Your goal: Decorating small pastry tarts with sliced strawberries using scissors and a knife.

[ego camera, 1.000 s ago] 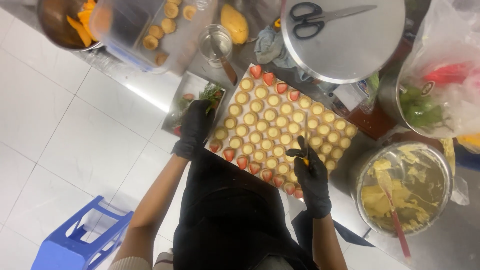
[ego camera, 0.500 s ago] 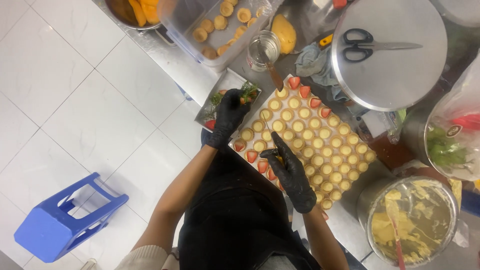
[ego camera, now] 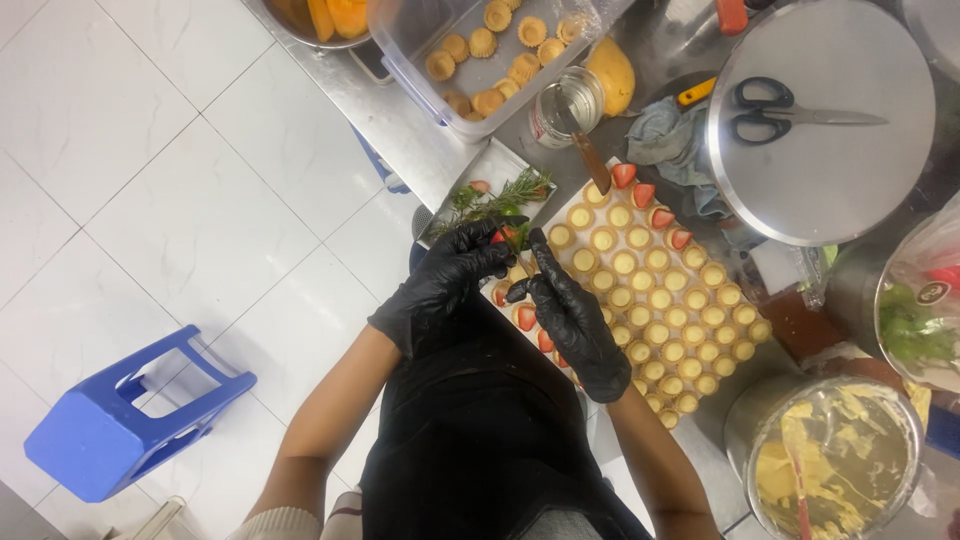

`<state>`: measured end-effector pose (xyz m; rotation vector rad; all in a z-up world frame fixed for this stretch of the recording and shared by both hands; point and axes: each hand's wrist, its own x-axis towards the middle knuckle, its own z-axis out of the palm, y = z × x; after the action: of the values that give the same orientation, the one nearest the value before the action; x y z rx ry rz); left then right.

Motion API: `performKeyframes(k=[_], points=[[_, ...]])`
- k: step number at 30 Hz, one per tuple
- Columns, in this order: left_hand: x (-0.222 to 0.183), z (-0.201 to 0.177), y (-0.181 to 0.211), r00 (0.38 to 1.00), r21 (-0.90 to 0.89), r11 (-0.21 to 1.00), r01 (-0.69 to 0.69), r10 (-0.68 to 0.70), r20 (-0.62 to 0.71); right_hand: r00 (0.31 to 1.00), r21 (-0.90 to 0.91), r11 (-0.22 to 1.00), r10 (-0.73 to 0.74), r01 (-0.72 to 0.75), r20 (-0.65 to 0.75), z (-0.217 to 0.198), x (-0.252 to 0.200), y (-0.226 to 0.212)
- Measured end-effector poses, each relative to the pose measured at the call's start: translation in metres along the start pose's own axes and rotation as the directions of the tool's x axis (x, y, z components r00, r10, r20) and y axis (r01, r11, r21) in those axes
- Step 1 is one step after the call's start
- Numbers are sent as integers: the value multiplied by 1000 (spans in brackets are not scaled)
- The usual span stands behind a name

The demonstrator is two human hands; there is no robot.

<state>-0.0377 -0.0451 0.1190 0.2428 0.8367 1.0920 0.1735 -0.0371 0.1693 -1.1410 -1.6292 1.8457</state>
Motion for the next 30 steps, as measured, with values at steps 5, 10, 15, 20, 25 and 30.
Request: performKeyframes(k=[5,10,15,20,25,30], points=[[2,-16,-4,997,12,1000,10,-9,-78,982,-81,981,-182,178,-49,9,6,19],[2,-13,8,997,57,998,32,-28,-69,996,16,1000,-7,8,-91,9,7,25],[10,-24,9,997,292,956,7,-31,77,992,-9,994,-112,111,-53,9,7,25],[12,-25,9,993,283,959,-25,-9,119,998,209,976,-66,62,10,2,6,24],[11,-18,17,997,291,957,-8,-16,82,987,117,981,-160,156,25,-6,10,43],[19,-20,14,998,340,940,-43,24,58,978,163,967,-205,197,35,-3,13,35]])
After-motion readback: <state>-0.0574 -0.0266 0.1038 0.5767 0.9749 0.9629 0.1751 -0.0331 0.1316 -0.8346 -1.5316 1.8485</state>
